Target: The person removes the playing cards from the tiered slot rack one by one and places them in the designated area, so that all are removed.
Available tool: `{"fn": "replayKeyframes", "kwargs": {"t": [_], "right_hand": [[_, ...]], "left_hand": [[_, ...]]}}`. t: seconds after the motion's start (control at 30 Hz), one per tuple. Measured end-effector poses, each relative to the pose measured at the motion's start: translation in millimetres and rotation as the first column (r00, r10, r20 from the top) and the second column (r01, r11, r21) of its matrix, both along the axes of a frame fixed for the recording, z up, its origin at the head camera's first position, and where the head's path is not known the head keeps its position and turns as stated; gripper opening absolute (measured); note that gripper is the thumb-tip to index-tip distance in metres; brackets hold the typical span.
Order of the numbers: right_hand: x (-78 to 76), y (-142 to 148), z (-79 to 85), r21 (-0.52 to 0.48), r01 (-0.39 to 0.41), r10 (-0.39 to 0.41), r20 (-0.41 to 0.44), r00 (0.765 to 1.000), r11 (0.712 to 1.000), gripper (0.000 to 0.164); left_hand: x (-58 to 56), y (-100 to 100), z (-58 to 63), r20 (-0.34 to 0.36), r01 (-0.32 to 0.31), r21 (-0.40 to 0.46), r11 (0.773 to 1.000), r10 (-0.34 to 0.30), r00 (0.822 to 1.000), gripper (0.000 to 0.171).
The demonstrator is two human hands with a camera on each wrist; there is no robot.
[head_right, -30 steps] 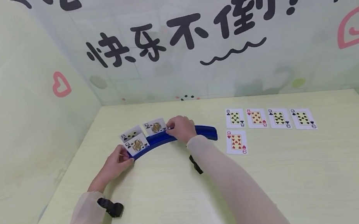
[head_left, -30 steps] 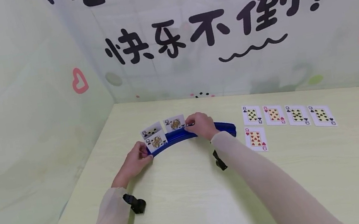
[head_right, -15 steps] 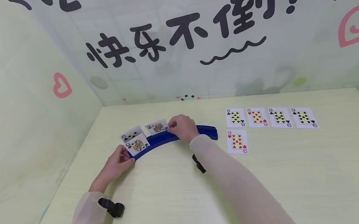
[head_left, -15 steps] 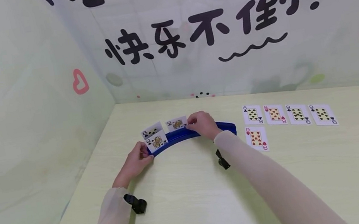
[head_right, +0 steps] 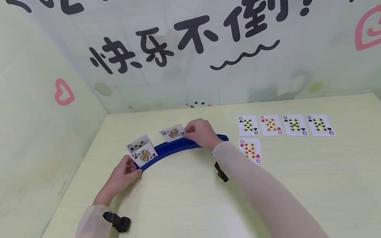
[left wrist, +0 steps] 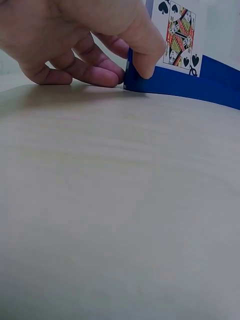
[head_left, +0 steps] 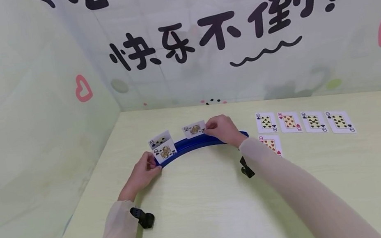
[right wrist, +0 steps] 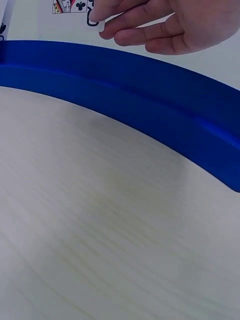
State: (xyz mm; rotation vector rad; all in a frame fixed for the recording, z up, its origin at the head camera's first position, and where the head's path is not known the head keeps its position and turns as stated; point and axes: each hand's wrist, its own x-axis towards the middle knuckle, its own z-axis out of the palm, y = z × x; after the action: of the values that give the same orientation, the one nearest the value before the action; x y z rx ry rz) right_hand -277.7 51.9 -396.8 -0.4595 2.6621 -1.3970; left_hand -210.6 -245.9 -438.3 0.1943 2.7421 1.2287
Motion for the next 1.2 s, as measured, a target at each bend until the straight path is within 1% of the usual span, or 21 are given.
{"fn": "replayKeyframes", "kwargs": {"t": [0.23,0.37,0.43,0.57,0.7,0.83,0.97,1.2], "right_hand": [[4.8,25.4,4.5,0.006,0.012,-0.012,-0.005,1.0,1.0,0.016],[8.4,42.7,9.9,0.005,0.019,-0.019,-0.02,1.0,1.0,0.015],[10.8,51.6,13.4,-0.001,0.023,-0.023,-0.013,1.0,1.0,0.015],[16.3,69.4,19.2,0.013,0.044,-0.044,-0.001,0.999,0.999,0.016],[22.4,86.5,22.6,0.034,0.051,-0.05,-0.019,0.999,0.998,0.018],[27.9,102.9,23.6,0.045,0.046,-0.044,-0.038,0.998,0.998,0.018],[34.1,118.1,22.8,0.064,0.058,-0.056,-0.038,0.998,0.996,0.018],[48.9,144.0,16.6,0.106,0.109,-0.107,-0.025,0.994,0.988,0.022]], "left_hand": [[0.1,0.5,-0.7,0.001,0.002,0.003,1.0,-0.002,1.0,0.032],[-0.6,0.1,-1.7,-0.002,0.009,0.004,1.0,-0.009,1.0,0.032],[-0.9,0.0,-2.2,-0.002,0.008,0.002,1.0,-0.008,1.0,0.032],[-0.9,-0.2,-2.7,-0.002,0.008,0.0,1.0,-0.008,1.0,0.032],[0.1,-1.3,-3.2,-0.009,0.005,-0.005,1.0,-0.005,1.0,0.032],[1.1,-2.7,-2.8,-0.015,0.004,-0.002,1.0,-0.004,1.0,0.032],[1.2,-3.0,-2.2,-0.021,0.014,0.006,1.0,-0.014,1.0,0.032],[-0.7,-2.5,-3.4,-0.024,0.016,0.002,1.0,-0.016,1.0,0.032]]}}
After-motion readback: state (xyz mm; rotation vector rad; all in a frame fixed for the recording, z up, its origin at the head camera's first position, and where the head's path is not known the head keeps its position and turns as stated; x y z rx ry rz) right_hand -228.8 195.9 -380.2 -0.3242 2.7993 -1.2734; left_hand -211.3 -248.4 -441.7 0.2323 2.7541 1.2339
